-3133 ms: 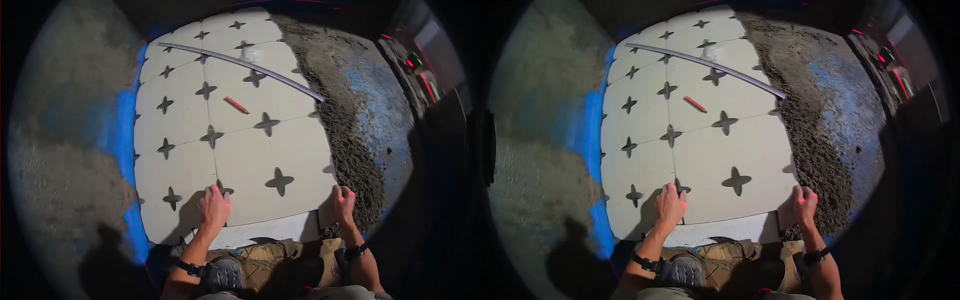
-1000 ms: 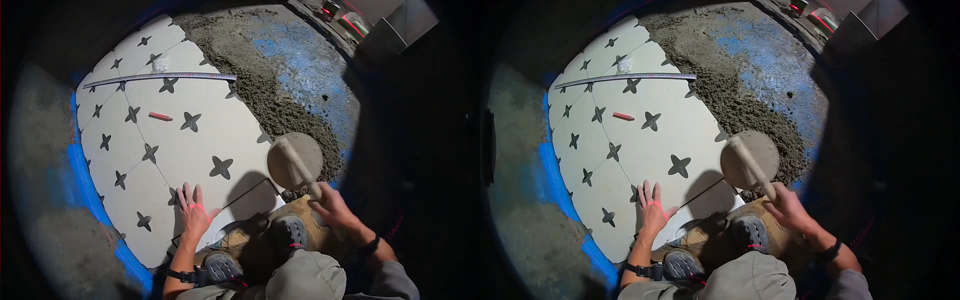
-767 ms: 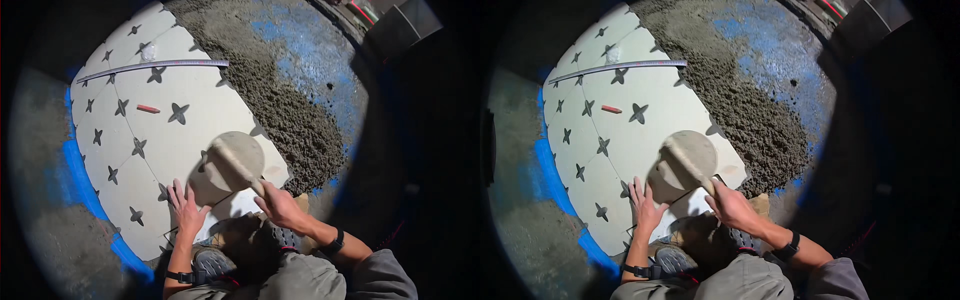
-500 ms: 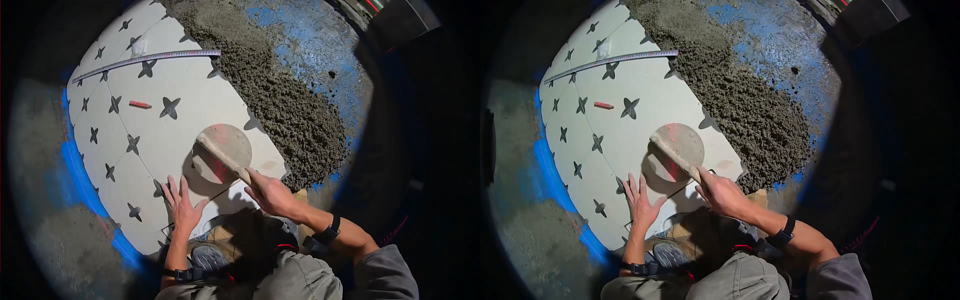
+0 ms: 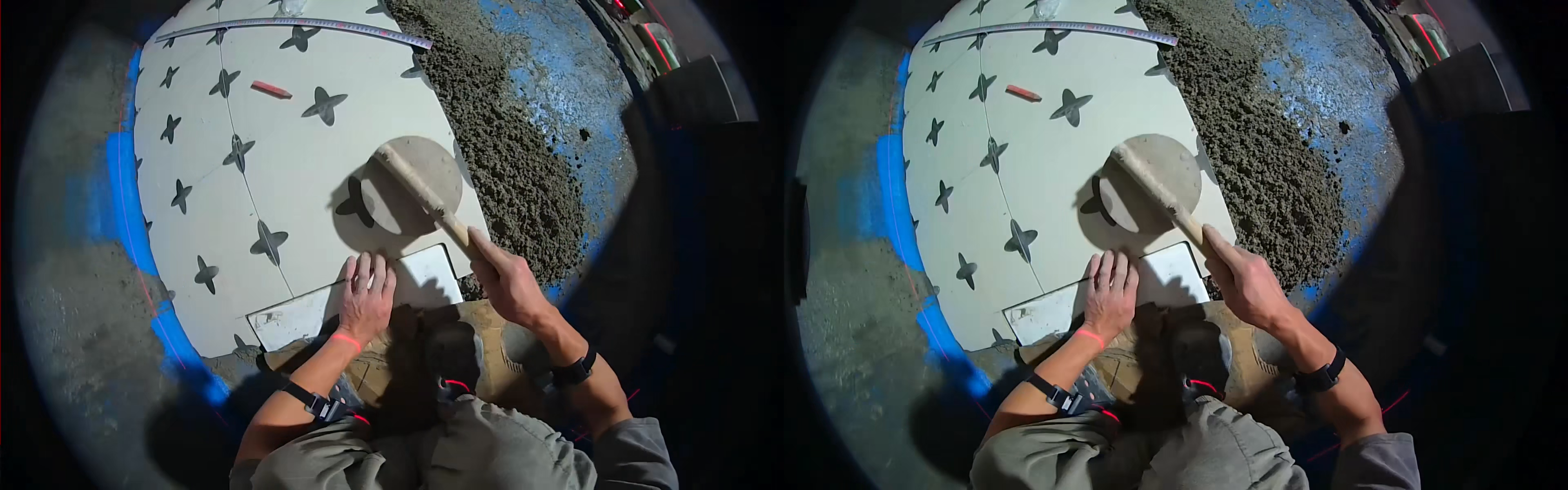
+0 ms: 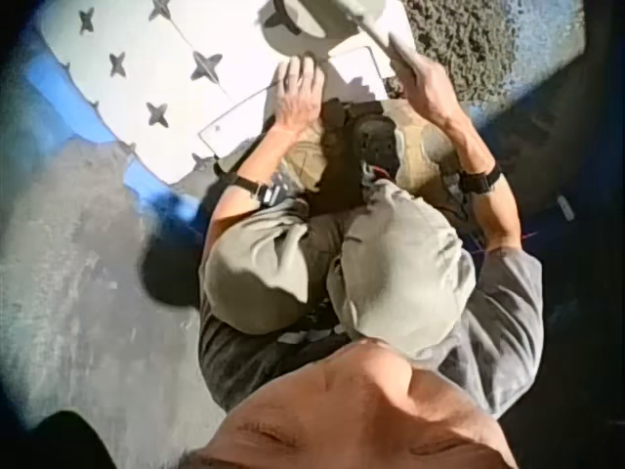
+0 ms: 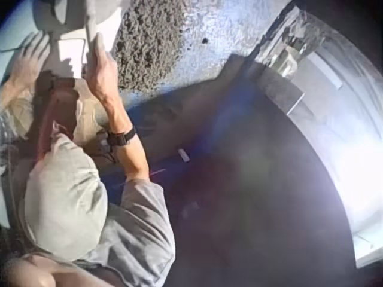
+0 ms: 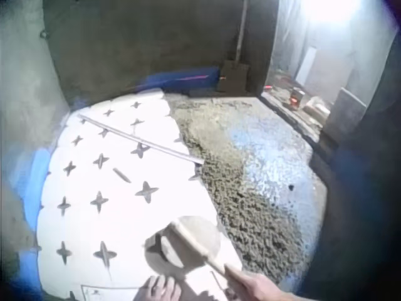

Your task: The person fits tiles onto a wet mortar bed by hand, using a laser level for alignment. After shoveling more mortar and spreading it with a rake, they position the tiles and tap them into place with a rubber mallet.

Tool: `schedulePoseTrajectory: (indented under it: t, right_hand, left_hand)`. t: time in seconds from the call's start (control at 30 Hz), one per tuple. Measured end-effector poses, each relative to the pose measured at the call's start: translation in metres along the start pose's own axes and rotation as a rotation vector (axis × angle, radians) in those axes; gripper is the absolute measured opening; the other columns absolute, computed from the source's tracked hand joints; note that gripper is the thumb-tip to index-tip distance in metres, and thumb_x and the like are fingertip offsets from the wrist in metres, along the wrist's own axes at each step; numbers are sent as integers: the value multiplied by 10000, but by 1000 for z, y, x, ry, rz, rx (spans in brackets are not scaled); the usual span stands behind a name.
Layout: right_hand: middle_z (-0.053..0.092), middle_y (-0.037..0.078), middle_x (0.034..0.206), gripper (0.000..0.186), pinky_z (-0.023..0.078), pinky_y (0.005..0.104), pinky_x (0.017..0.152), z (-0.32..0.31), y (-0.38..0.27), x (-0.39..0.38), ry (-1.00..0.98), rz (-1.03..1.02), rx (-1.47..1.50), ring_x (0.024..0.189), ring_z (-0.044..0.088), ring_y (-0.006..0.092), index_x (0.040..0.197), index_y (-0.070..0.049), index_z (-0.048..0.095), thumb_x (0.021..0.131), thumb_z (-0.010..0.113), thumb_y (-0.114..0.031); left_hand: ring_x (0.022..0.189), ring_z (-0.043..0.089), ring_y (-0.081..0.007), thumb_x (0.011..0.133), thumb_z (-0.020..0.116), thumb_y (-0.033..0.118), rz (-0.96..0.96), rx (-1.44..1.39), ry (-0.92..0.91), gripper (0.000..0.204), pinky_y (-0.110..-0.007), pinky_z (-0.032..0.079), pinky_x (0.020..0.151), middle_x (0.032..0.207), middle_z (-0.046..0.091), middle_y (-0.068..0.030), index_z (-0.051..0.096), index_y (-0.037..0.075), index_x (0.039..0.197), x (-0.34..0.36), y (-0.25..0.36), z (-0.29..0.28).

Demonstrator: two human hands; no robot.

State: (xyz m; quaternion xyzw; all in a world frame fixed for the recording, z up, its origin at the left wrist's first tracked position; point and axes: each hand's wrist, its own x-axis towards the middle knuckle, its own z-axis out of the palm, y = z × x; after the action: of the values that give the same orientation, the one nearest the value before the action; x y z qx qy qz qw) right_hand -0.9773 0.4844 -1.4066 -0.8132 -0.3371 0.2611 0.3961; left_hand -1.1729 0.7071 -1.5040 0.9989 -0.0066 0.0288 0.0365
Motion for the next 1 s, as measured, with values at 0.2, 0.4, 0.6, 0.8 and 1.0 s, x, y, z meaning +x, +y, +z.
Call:
schedulePoseTrajectory:
  t: [0.2,0.4,0.6,0.8,1.0]
  right_hand:
    - [661,228,890,571,520,468,681,18,1,-12,68,-6,-63,751,659,405,1552,-56,484,1002,635,-56]
    - [678,246,927,550,529,488,705,17,-15,-19,44,12,-72,769,667,429,1535,-63,511,1000,641,-64]
    - [674,230,906,577,530,480,695,32,3,-17,67,-20,-53,753,665,417,1547,-75,503,991,655,-60]
    - [664,227,885,593,528,466,692,36,-23,-6,75,-20,-44,750,656,410,1547,-78,503,977,663,-53]
    - [686,259,940,538,551,440,736,49,-46,-15,72,47,-65,799,696,400,1505,-27,539,974,623,-7]
  left_hand:
    - [1405,453,-445,955,604,233,-51,-79,8,410,-626,278,1250,1401,549,-194,666,-20,1272,-5,5,3]
    - [1422,429,-437,906,636,204,-15,-2,-93,480,-614,285,1244,1427,533,-211,632,-34,1322,-15,1,6]
    - [1440,418,-445,909,630,209,-50,-126,-5,433,-622,266,1251,1443,534,-220,648,-34,1267,-15,6,5]
    - [1382,474,-449,917,615,212,-52,-120,-61,281,-629,275,1242,1329,587,-215,689,-12,1070,-23,-13,11]
    - [1357,514,-411,905,709,270,-32,-413,125,498,-553,363,1194,1384,598,-215,627,-7,1311,-34,-36,-23]
